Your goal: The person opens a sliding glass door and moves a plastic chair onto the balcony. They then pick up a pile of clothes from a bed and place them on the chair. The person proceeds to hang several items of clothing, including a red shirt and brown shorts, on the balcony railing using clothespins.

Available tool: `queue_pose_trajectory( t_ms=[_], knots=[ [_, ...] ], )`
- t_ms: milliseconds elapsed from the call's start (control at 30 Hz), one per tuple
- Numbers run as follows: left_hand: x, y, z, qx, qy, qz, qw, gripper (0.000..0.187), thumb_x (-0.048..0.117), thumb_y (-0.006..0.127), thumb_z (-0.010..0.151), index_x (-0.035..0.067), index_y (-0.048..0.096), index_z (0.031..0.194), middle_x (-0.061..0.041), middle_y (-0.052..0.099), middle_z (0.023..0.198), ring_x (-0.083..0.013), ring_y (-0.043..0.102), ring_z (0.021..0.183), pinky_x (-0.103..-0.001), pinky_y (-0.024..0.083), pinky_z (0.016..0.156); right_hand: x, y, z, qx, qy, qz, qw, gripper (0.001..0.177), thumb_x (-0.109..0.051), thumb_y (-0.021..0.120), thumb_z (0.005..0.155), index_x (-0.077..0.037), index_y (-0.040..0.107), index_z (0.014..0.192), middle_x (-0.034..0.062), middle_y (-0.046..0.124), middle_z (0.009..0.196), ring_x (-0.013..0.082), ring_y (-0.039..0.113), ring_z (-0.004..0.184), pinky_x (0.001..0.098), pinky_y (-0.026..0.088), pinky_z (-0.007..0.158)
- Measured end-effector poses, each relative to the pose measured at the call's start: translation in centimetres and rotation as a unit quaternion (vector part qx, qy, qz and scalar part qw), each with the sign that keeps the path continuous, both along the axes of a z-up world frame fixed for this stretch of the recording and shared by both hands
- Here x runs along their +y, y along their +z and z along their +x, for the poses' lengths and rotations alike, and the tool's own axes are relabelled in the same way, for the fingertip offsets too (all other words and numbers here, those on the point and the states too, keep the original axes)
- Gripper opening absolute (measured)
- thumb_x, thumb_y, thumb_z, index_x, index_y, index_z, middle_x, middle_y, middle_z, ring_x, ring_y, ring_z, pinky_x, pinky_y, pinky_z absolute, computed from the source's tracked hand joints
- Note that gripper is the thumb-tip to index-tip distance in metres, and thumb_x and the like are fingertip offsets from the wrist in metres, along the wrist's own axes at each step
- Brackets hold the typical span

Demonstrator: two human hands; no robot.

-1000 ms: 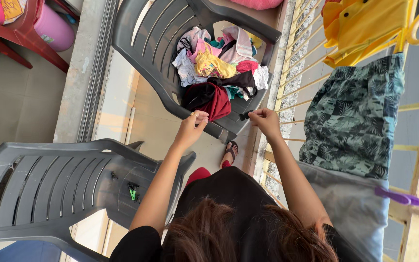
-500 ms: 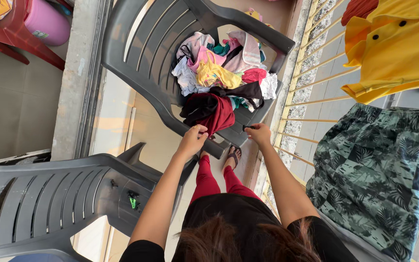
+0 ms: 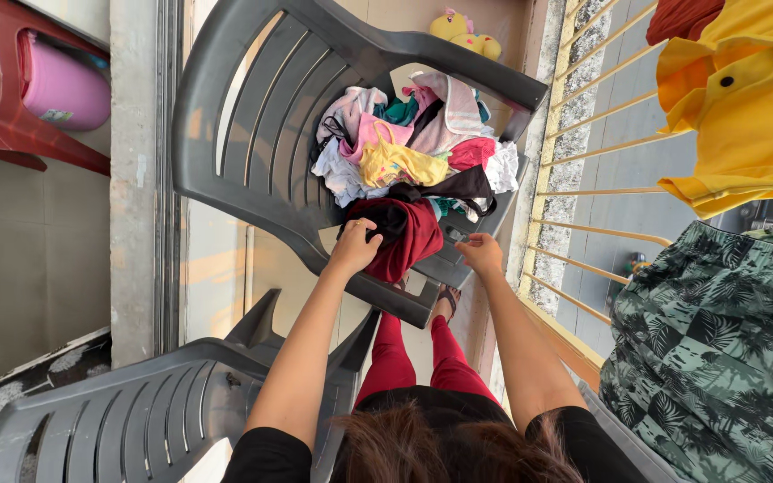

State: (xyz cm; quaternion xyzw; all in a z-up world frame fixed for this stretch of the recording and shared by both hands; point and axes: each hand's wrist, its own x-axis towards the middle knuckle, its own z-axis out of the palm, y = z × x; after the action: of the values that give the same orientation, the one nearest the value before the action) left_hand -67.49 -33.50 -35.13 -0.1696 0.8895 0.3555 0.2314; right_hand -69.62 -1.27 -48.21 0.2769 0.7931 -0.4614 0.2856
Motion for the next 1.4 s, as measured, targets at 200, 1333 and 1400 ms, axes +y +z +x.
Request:
queue_pose_trajectory(
  t_ms=[200, 1333, 1400],
  knots=[
    [0.4, -2.3, -0.5, 0.010, -0.042, 0.043, 0.998, 0.034, 0.030, 0.069, 0.092, 0.008, 0.065, 0.119, -0.015, 0.067, 0.125, -0.0333, 0.064, 0.116, -0.043, 0.051, 0.099, 1.1, 1.1, 1.1, -0.062, -0.034, -0.085, 0.994, 0.047, -0.021, 0.083, 0.081, -0.003, 0.065, 0.120, 0.0077, 0.073, 0.105, 0.0170, 0.075, 0.086, 0.0321, 0.061, 0.064],
    [38.3, 31.3, 5.6, 0.538, -0.567, 0.222, 0.583, 0.053, 0.042, 0.076, 0.087, 0.009, 0.064, 0.126, -0.009, 0.055, 0.134, -0.0329, 0.047, 0.136, -0.072, 0.024, 0.113, 10.2, 51.5, 23.5, 0.542, -0.326, 0.431, 0.643, 0.022, 0.000, 0.075, 0.093, -0.003, 0.068, 0.114, 0.0146, 0.071, 0.111, 0.0251, 0.070, 0.096, 0.0331, 0.058, 0.084],
    [38.7, 31.1, 6.0, 0.479, -0.588, 0.180, 0.627, 0.040, 0.044, 0.078, 0.084, 0.017, 0.069, 0.112, -0.005, 0.059, 0.116, -0.0275, 0.053, 0.127, -0.073, 0.025, 0.110, 10.6, 51.5, 24.1, 0.539, -0.301, 0.433, 0.657, 0.031, -0.004, 0.078, 0.090, -0.002, 0.066, 0.119, 0.0166, 0.070, 0.111, 0.0284, 0.069, 0.096, 0.0354, 0.057, 0.084]
  ],
)
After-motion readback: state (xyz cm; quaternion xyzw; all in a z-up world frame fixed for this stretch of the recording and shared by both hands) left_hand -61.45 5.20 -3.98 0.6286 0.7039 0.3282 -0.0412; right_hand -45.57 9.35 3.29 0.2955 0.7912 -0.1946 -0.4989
